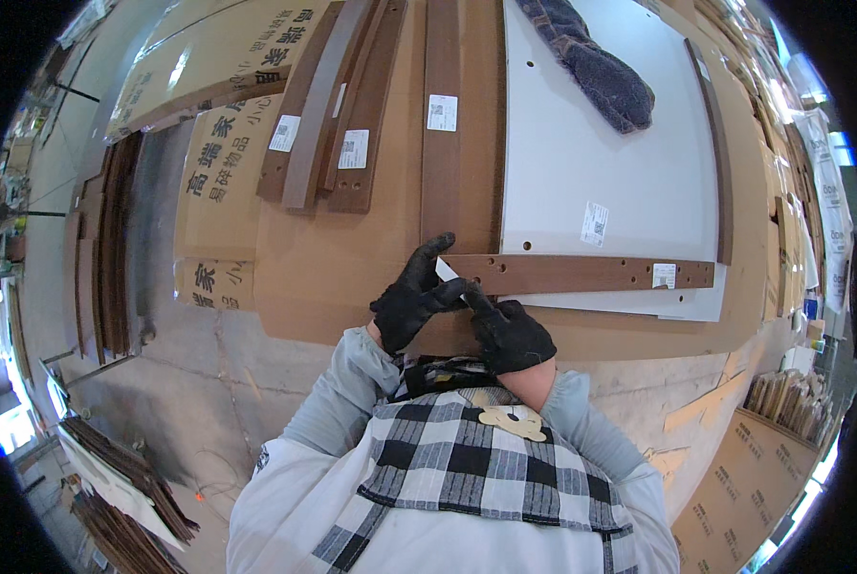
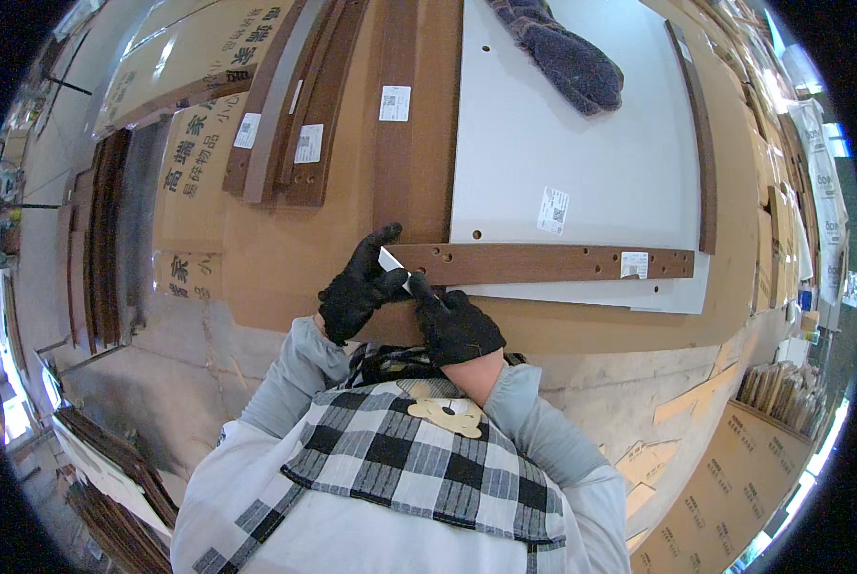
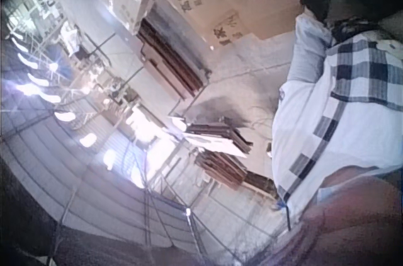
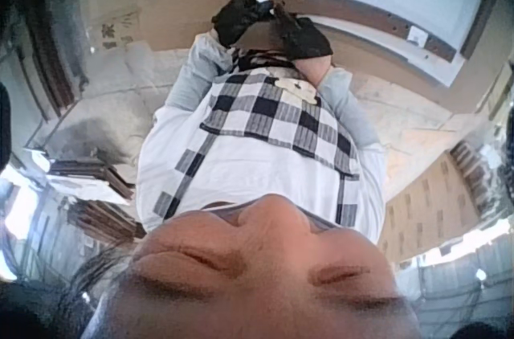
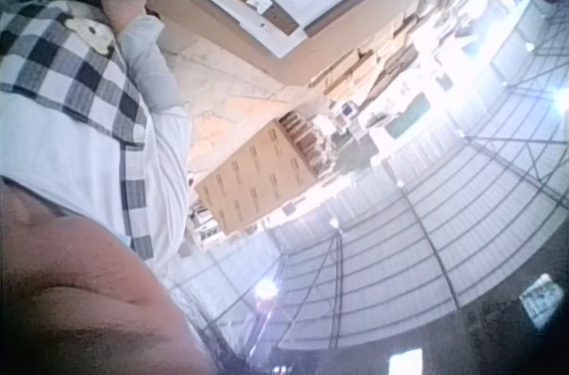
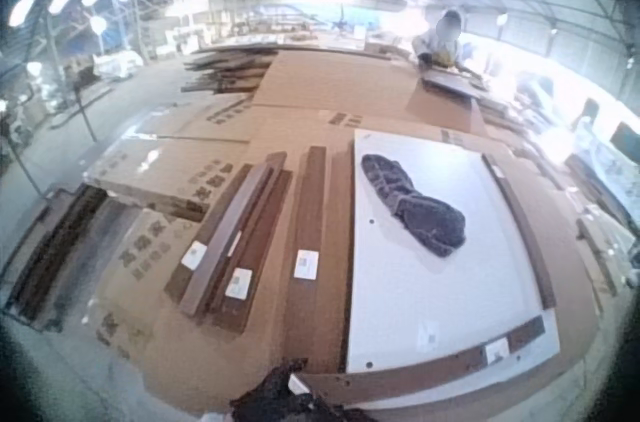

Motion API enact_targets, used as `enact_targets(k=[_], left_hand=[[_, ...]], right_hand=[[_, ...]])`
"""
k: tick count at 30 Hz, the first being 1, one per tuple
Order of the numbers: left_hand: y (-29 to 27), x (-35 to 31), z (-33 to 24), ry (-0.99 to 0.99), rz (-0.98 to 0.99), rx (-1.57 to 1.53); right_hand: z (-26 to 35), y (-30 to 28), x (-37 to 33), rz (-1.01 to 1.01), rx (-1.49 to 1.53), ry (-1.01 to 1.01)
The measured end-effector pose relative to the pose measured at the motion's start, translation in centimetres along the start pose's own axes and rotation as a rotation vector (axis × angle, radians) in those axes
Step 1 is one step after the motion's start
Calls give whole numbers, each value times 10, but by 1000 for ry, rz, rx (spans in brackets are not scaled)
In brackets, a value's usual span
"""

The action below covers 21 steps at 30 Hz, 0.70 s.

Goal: The person assembles wooden furniture components on a large cardboard surface. They repeatedly pick up long wooden strips, align them with a white panel, and use a utility knife to remove protective film or labels from the strips. The person handles multiple strips one at a time, placing them back after each operation.

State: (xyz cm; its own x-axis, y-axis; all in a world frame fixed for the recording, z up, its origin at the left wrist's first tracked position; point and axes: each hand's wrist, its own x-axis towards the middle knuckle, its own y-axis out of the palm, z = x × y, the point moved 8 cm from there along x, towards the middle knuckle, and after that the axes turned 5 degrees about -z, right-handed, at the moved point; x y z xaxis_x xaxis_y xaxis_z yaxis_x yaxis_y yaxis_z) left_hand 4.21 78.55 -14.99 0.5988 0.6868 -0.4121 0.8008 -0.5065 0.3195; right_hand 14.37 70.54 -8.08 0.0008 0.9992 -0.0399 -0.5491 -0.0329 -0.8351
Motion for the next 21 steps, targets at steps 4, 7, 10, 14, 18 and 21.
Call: enact_targets(k=[4, 7, 10, 14, 18, 21], left_hand=[[2, 1, -7, 55, 55, -37], [2, -3, -13, -26, 69, -19], [0, 0, -11, -2, 46, 12], [1, 1, -8, -23, 14, -49], [3, 4, 2, -88, -58, -97], [4, 2, 1, -105, -95, -91]], right_hand=[[2, 2, 3, -23, -2, 32], [1, 4, 4, 0, -2, 67], [0, 7, 4, 9, -5, 86], [6, 0, 4, -30, -7, 49], [4, -1, 2, -41, -33, 71], [-4, -2, -3, -26, -11, 126]])
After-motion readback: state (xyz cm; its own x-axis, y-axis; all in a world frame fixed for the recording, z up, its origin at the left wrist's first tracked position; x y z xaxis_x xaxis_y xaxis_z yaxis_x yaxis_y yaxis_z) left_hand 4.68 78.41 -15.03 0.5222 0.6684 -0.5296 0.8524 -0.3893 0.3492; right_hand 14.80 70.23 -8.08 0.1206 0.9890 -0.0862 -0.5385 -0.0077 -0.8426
